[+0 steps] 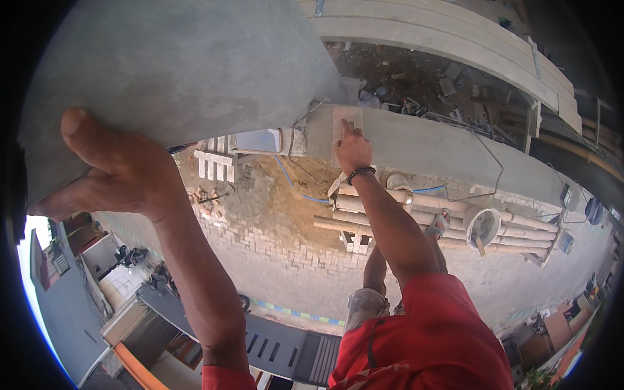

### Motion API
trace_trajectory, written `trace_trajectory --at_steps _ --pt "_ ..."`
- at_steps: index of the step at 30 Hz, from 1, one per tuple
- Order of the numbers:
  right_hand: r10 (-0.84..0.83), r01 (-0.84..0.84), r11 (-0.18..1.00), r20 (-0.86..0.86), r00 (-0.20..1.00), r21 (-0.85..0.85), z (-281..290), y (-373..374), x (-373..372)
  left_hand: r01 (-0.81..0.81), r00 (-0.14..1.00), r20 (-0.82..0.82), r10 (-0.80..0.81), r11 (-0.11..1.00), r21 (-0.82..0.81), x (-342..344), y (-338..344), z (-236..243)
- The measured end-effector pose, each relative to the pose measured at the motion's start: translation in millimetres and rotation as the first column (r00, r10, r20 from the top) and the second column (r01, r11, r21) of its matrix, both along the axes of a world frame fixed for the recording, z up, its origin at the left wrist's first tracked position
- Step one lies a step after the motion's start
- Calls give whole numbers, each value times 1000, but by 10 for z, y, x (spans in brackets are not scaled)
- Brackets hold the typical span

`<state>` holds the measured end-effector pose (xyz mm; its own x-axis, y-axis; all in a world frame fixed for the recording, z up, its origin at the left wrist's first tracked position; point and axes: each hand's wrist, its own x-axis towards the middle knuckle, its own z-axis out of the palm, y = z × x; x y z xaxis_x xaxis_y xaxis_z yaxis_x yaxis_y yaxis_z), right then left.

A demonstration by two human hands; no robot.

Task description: The person scoops cement from a bucket with a trowel and applies it to a curved wall section, smoothing the surface repeatedly. The person works on a bamboo scaffold, repeatedly smoothing the same area.

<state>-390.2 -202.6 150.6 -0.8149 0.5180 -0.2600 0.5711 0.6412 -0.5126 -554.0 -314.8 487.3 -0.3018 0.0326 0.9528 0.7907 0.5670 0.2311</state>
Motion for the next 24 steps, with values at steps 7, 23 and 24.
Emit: trace_trajectory --at_steps 7,23,24 --pt "-241 248 945 -61 969 215 232 1477 1241 17 1000 -15 -17 1000 -3 8 -53 -15" --pt "-50 46 994 -40 998 -97 86 -153 -92 -245 941 255 222 968 59 244 93 28" --pt "-60 58 996 -32 998 -74 75 72 0 -277 932 253 259 960 38 251 80 30"
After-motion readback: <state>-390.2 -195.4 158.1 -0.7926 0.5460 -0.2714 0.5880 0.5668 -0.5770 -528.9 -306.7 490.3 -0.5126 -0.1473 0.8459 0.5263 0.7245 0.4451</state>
